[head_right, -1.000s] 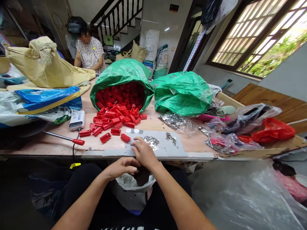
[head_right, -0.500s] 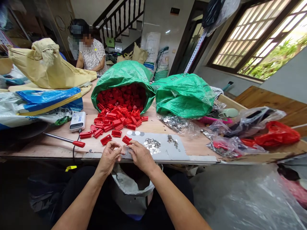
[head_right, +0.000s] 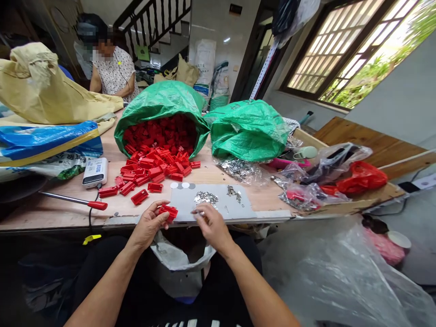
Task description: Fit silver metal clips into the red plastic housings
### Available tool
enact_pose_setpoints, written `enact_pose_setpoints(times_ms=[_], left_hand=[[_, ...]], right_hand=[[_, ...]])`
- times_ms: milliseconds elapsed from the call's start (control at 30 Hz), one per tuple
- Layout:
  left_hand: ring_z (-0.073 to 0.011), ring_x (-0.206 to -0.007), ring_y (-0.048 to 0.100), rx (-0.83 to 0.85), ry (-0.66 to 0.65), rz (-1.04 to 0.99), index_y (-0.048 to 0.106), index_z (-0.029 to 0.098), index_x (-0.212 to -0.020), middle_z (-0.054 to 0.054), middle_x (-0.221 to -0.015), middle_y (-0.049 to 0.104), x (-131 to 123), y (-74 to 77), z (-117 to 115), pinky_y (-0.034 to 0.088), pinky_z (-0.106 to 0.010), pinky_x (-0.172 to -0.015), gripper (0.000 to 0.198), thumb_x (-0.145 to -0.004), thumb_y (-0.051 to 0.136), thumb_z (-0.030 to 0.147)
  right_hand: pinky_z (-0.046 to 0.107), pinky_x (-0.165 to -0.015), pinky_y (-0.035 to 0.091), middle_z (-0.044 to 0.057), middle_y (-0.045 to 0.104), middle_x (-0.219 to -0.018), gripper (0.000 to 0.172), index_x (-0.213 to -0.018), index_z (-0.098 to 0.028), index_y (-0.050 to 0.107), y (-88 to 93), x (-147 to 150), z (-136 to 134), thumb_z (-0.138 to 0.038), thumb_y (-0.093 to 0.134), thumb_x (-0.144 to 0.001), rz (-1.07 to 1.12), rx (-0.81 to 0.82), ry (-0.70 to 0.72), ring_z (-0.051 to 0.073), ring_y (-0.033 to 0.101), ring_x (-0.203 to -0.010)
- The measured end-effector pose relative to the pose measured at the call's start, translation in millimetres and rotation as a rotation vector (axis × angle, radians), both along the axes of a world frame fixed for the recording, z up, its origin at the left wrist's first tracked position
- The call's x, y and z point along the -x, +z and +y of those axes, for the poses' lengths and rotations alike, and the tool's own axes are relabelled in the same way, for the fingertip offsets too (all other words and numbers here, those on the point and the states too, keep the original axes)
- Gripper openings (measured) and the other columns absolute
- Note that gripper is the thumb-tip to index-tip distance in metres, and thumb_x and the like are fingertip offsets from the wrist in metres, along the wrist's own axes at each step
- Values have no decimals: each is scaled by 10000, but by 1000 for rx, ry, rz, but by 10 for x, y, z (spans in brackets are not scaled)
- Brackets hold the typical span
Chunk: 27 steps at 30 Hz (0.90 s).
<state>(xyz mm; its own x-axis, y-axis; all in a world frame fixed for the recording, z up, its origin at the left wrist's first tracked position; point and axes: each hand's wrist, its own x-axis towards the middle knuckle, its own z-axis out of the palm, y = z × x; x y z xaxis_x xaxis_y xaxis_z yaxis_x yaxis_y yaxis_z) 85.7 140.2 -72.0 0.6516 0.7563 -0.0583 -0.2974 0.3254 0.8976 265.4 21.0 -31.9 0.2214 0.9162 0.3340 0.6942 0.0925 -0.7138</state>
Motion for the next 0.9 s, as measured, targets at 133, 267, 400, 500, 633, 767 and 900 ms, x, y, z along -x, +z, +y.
enact_pose_setpoints(times_ms=[133,267,400,500,633,767,900], left_hand=[[-114,-596,604,-18,3,11,488,151,-1024,-46,-803,685,-28,-5,-5,458,-198,-490,419,-714,735,286],[-117,-627,609,-45,0,23,515,147,-1000,-45,-795,691,-65,-8,-20,462,-195,-504,410,-692,753,273],[-114,-618,598,-42,10,24,522,154,-1008,-38,-800,687,-70,-10,-23,468,-204,-507,416,-684,757,270],[-112,-612,592,-34,9,17,528,156,-1027,-33,-798,682,-53,-9,-22,474,-212,-510,425,-686,756,267],[-113,-604,590,-17,8,10,534,145,-1053,-40,-773,683,-45,1,-27,472,-213,-514,443,-686,754,259],[-119,-606,600,1,16,-3,537,141,-1047,-50,-788,691,-63,13,-27,468,-213,-510,455,-671,764,260],[-121,-604,609,21,21,-16,547,146,-1046,-47,-809,692,-68,11,-21,472,-215,-510,456,-663,768,258]], right_hand=[[297,-760,439,48,638,-886,134,-891,-183,598,-74,-407,-65,-278,504,-886,-99,145,-242,180,582,-829],[291,-756,424,42,622,-925,117,-898,-198,606,-140,-493,-72,-245,503,-869,-257,260,-226,180,574,-853],[275,-774,421,36,607,-962,139,-953,-214,614,-130,-411,0,-252,495,-891,-319,276,-218,167,575,-887],[258,-774,416,24,600,-972,136,-940,-228,622,-81,-405,68,-249,493,-901,-353,303,-167,152,574,-896],[243,-766,405,14,588,-973,98,-905,-218,607,-33,-462,125,-207,512,-884,-384,359,-122,138,565,-887],[240,-755,394,23,578,-962,59,-887,-197,574,-21,-498,157,-185,519,-868,-428,380,-94,136,556,-868],[250,-697,376,23,596,-892,40,-874,-192,532,-3,-493,179,-208,496,-877,-437,401,-106,143,551,-794]])
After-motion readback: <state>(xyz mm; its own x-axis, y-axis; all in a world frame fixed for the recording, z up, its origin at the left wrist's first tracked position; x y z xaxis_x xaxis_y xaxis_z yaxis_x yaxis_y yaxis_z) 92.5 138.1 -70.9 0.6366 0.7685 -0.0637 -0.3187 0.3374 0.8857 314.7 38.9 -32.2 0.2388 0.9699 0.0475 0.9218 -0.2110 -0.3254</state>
